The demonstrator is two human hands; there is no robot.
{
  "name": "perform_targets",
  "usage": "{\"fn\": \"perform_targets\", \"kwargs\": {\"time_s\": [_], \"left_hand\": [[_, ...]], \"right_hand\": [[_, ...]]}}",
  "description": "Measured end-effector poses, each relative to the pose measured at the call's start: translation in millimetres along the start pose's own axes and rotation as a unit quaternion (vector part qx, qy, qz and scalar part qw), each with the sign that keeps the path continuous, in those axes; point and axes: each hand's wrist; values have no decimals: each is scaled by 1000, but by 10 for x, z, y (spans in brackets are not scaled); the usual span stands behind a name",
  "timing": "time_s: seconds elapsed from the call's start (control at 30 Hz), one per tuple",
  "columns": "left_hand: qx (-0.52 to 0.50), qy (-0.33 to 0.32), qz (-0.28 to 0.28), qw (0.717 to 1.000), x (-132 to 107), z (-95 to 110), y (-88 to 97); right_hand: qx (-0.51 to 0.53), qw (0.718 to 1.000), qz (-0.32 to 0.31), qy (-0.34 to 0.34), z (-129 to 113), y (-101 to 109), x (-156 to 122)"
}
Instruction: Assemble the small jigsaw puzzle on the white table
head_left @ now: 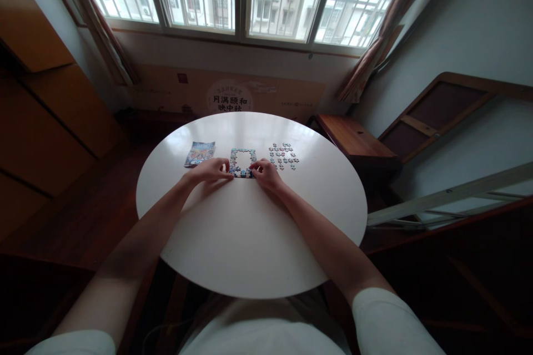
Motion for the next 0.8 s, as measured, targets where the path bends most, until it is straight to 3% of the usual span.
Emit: {"fn": "perform_targets", "kwargs": {"time_s": [0.8], "left_hand": [[-10, -4, -3, 1000, 7, -2, -1]], "right_hand": [[7, 999, -48, 1, 39, 29, 36]]}}
Point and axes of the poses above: each hand's wrist, its own x-axis towards the middle knuckle, its own y-axis out of the back of the hand, z = x × y, and after that the axes turned 11 degrees about -z, right-handed
